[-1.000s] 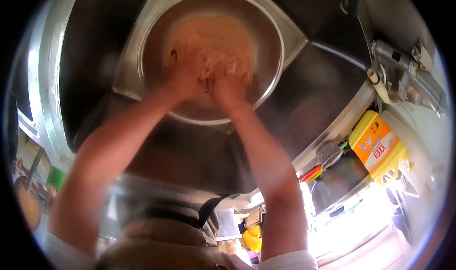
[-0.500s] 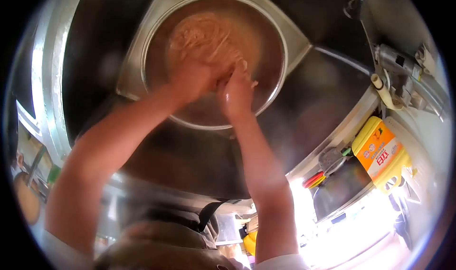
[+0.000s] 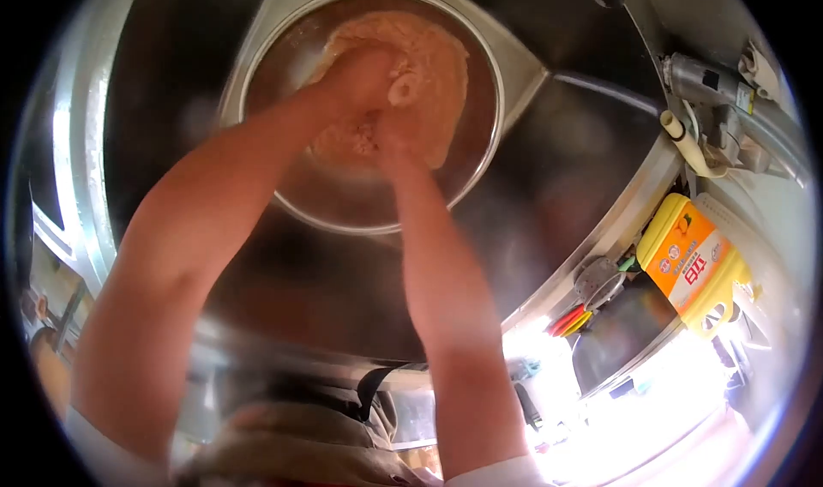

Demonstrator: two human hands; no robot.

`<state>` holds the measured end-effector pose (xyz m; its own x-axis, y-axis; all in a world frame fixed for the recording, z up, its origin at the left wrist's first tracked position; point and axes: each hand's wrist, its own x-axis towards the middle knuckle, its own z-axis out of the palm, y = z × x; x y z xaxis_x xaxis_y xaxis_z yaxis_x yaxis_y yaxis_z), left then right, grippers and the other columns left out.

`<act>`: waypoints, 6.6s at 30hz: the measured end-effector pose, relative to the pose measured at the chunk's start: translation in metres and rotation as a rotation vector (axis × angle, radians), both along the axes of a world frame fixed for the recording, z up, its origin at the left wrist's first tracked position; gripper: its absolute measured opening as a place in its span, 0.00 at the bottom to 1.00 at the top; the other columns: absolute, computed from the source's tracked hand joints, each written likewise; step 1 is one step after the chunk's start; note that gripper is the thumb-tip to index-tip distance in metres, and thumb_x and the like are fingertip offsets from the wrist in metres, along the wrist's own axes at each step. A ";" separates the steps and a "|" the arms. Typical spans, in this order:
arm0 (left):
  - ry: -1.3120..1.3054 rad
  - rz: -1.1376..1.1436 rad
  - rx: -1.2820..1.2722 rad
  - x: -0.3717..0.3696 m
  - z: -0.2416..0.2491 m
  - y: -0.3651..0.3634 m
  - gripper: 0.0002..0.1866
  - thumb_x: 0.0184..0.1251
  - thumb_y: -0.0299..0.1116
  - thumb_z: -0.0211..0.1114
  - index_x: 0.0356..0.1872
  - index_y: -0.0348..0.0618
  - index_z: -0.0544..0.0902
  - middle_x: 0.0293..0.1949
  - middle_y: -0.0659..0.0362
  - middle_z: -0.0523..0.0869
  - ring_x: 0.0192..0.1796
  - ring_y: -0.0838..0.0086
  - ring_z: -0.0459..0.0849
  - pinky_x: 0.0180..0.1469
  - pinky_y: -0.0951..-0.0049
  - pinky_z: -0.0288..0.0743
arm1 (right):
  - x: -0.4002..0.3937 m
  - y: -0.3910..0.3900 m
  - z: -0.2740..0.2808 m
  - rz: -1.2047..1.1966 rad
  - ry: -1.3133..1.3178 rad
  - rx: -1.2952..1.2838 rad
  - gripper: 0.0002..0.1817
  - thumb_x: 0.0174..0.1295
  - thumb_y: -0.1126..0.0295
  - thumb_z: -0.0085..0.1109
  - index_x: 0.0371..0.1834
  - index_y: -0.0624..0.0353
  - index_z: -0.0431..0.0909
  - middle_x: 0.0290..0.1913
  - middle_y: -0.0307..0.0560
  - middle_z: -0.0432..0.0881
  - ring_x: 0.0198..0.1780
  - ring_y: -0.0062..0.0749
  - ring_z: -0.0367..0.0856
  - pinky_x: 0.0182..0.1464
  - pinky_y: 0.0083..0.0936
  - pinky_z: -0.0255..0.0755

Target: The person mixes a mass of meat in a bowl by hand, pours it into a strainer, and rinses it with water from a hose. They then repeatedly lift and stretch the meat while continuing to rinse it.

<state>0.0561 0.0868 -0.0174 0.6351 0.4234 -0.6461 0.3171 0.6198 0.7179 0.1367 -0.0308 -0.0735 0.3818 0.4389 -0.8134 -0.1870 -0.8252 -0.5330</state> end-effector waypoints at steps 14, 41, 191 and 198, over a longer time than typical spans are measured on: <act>0.023 -0.144 0.385 -0.026 -0.005 -0.015 0.28 0.48 0.41 0.70 0.51 0.39 0.76 0.49 0.47 0.80 0.52 0.61 0.78 0.56 0.63 0.69 | 0.050 0.052 0.009 0.350 -0.113 0.162 0.27 0.66 0.55 0.47 0.60 0.63 0.69 0.60 0.59 0.72 0.62 0.43 0.70 0.62 0.31 0.63; 0.701 -0.676 1.317 -0.057 -0.022 -0.112 0.24 0.64 0.37 0.51 0.62 0.50 0.69 0.58 0.45 0.74 0.57 0.51 0.74 0.62 0.46 0.60 | -0.026 -0.047 0.050 1.073 -0.714 0.011 0.24 0.58 0.71 0.48 0.59 0.64 0.62 0.41 0.63 0.79 0.42 0.54 0.78 0.43 0.46 0.71; 0.392 -0.277 1.080 -0.024 0.007 -0.072 0.21 0.66 0.38 0.50 0.57 0.44 0.74 0.57 0.47 0.75 0.60 0.60 0.74 0.60 0.59 0.66 | 0.028 -0.028 0.044 0.856 -0.791 0.315 0.25 0.59 0.70 0.52 0.61 0.64 0.63 0.60 0.62 0.68 0.63 0.55 0.64 0.65 0.47 0.56; 0.704 -0.953 0.804 -0.053 -0.022 -0.126 0.26 0.62 0.36 0.52 0.63 0.47 0.69 0.58 0.47 0.73 0.59 0.53 0.72 0.64 0.49 0.57 | -0.036 -0.076 0.032 1.135 -0.951 0.257 0.34 0.58 0.63 0.53 0.67 0.64 0.57 0.62 0.65 0.65 0.61 0.57 0.65 0.65 0.48 0.55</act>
